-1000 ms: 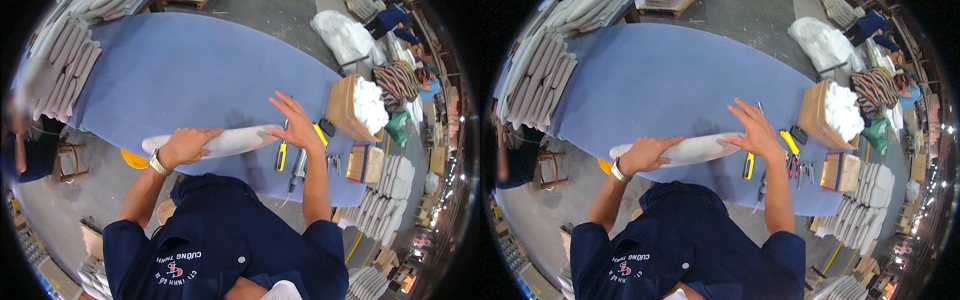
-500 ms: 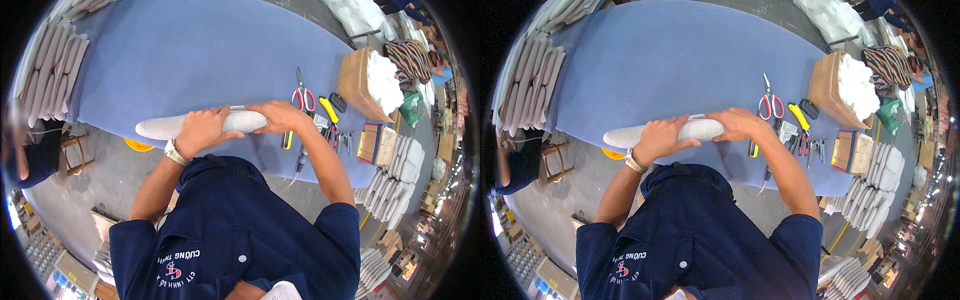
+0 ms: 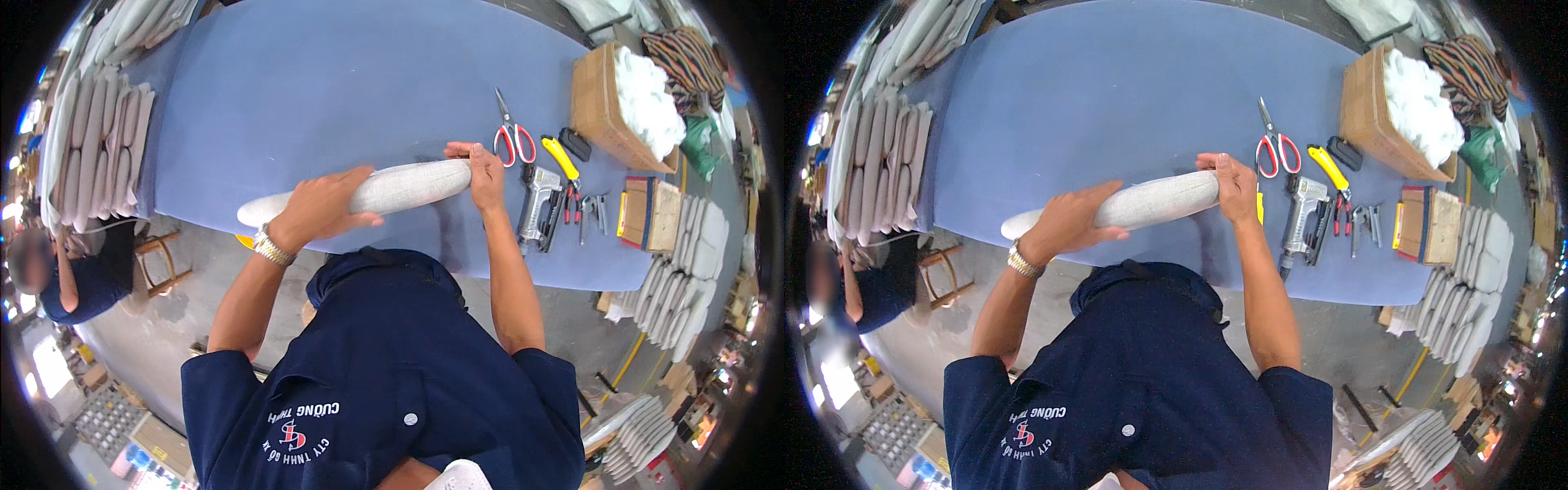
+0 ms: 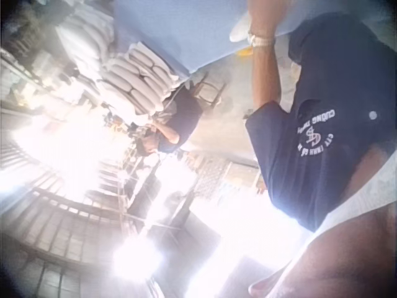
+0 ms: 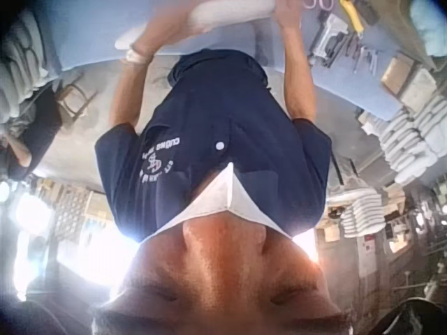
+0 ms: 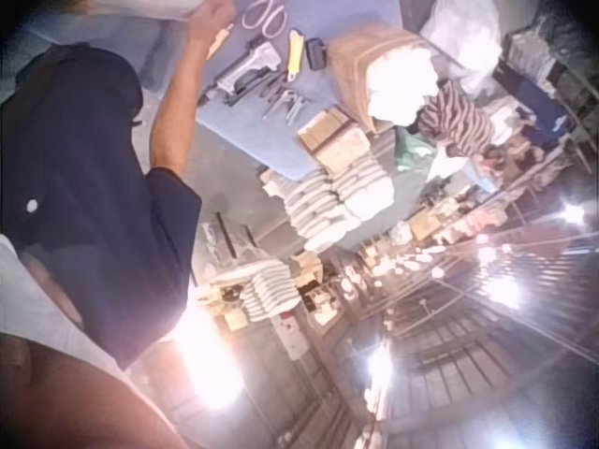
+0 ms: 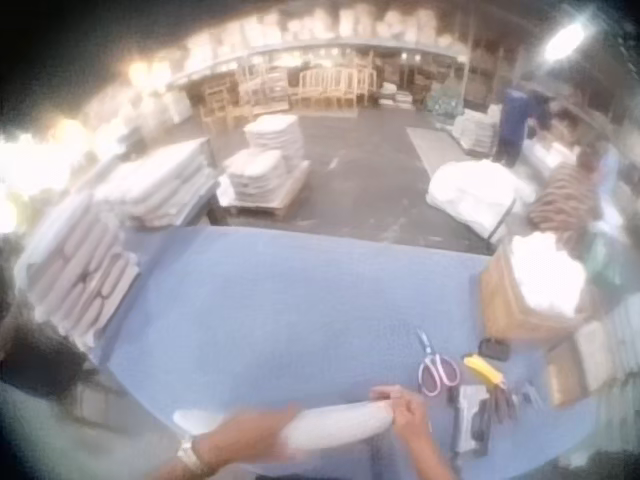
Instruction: The person staples a white cushion cover, trims excess fabric with a utility knife, and folds the cushion. They then place the finished cushion on a stack of similar cushions.
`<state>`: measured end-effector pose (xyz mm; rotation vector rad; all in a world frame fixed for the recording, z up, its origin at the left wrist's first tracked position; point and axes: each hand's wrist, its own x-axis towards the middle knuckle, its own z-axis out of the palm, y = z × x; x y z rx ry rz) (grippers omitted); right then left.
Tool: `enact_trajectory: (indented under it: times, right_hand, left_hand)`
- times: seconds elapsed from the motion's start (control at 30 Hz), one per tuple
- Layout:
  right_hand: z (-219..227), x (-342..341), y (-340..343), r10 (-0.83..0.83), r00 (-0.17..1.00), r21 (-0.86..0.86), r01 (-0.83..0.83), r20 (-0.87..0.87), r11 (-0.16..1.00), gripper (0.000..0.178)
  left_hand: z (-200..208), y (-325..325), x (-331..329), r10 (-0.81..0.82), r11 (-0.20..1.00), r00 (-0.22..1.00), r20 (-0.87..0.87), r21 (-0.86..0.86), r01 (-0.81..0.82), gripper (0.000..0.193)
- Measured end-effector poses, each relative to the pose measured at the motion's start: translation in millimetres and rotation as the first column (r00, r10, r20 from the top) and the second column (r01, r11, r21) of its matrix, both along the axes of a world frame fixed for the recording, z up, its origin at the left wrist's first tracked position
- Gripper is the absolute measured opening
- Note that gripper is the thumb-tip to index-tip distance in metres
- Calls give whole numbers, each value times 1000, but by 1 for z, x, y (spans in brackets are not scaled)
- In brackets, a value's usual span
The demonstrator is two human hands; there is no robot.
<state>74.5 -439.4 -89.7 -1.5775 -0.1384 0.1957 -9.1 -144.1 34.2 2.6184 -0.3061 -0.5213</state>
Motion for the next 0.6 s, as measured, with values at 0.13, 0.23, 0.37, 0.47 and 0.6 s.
enact_trajectory:
  times: [0.13, 0.23, 0.37, 0.47, 0.6]
  right_hand:
    - [-1, -13, 11, -140, 990, 58, 140, 3, 988, 59]
    - [-10, -17, 17, -234, 971, 91, 230, 43, 969, 57]
    - [-13, -22, 19, -304, 949, 161, 288, 87, 944, 53]
    - [-18, -28, 18, -331, 941, 178, 314, 76, 933, 54]
    - [-13, -27, 16, -326, 945, 144, 318, 33, 937, 55]
  left_hand:
    - [8, 50, -23, 17, 997, 990, -142, 78, -6, 86]
    - [9, 50, -23, 24, 997, 974, -226, 80, -6, 92]
    - [-1, -17, 1, -99, 994, 986, -137, 28, 104, 89]
    - [-19, -69, 15, -147, 986, 989, 21, -77, 148, 81]
    - [-20, -124, 38, -136, 990, 987, 86, -17, 138, 68]
